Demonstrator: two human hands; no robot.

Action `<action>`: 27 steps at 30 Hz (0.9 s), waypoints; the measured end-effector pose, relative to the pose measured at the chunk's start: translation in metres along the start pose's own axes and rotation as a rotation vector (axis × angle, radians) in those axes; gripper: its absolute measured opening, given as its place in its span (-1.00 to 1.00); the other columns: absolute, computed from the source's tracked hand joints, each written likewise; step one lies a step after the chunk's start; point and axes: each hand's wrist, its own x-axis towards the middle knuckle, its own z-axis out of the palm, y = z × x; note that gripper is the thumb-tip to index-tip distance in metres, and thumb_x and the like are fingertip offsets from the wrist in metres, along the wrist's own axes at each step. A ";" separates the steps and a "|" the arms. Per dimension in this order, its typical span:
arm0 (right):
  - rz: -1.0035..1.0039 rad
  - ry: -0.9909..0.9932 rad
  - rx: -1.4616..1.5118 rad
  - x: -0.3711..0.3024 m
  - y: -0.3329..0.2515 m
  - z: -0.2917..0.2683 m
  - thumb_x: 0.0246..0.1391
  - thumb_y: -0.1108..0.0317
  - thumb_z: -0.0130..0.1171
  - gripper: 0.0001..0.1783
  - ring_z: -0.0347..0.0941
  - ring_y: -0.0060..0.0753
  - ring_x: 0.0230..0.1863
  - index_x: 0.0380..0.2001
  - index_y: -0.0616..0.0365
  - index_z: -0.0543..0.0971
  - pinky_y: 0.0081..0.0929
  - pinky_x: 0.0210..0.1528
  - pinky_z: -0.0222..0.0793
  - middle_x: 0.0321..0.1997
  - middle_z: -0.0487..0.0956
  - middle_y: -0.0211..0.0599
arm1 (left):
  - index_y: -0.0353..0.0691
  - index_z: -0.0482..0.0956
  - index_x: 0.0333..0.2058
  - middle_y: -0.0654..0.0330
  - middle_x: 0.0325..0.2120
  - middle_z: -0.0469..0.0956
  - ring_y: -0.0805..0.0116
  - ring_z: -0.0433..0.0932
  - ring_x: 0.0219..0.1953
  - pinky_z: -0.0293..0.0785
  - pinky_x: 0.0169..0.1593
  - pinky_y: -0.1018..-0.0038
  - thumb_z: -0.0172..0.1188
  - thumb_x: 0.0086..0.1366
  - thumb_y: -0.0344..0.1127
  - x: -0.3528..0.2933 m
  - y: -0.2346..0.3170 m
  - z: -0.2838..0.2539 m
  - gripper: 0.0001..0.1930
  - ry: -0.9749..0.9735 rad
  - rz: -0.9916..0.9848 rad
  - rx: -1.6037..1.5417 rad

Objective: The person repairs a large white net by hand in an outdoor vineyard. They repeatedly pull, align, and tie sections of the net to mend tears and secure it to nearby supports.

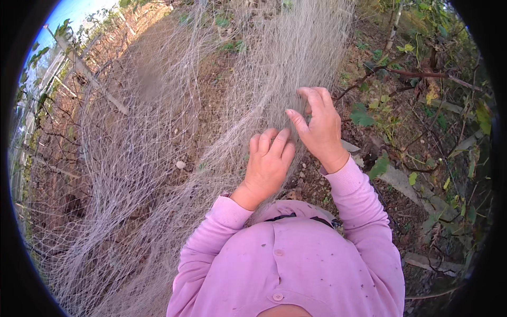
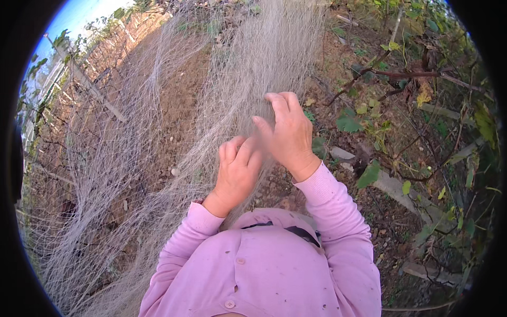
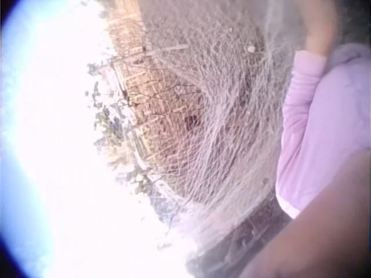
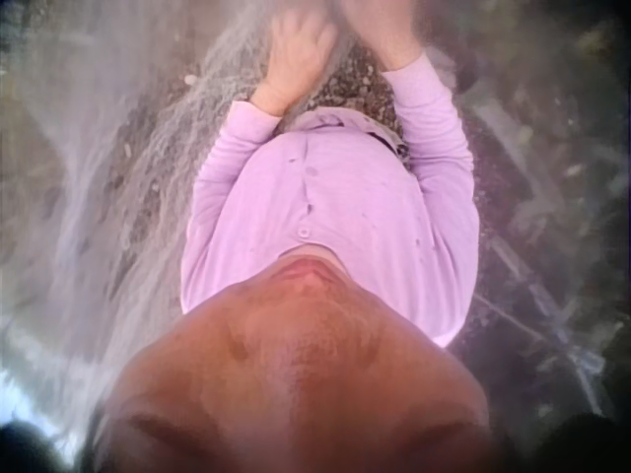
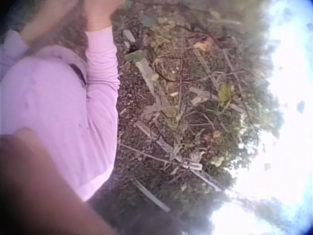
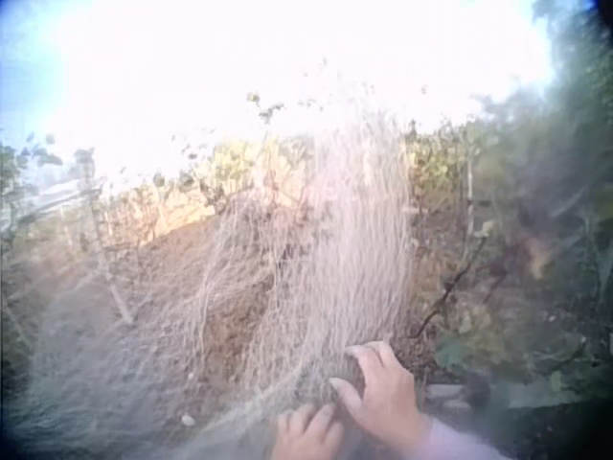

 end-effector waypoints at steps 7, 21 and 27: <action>0.280 -0.107 0.315 0.009 0.017 0.023 -0.05 0.57 0.18 -0.83 0.56 -0.41 -0.30 -0.33 0.18 0.48 -0.45 -0.30 0.46 -0.31 0.53 -0.36 | -0.27 0.53 -0.13 0.06 0.01 0.46 0.04 0.39 0.03 0.27 0.04 0.12 0.24 0.02 -0.41 0.005 -0.008 -0.021 -0.64 0.033 0.028 -0.073; 0.675 0.028 1.538 -0.021 0.050 0.010 0.00 0.74 -0.05 -0.62 0.48 -0.46 -0.25 -0.11 0.16 0.45 -0.48 -0.25 0.42 -0.18 0.54 -0.34 | -0.32 0.41 0.10 -0.02 0.02 0.43 -0.01 0.41 0.01 0.29 0.07 0.14 0.27 0.17 -0.36 0.003 -0.017 0.000 -0.49 0.074 -0.197 -0.205; 0.669 0.088 1.627 -0.033 0.053 0.004 0.04 0.71 0.02 -0.62 0.52 -0.42 -0.20 -0.05 0.20 0.49 -0.51 -0.21 0.43 -0.12 0.56 -0.32 | -0.31 0.44 0.05 -0.01 -0.01 0.45 0.00 0.42 0.00 0.30 0.07 0.14 0.28 0.15 -0.39 0.007 -0.026 0.005 -0.53 0.087 -0.215 -0.186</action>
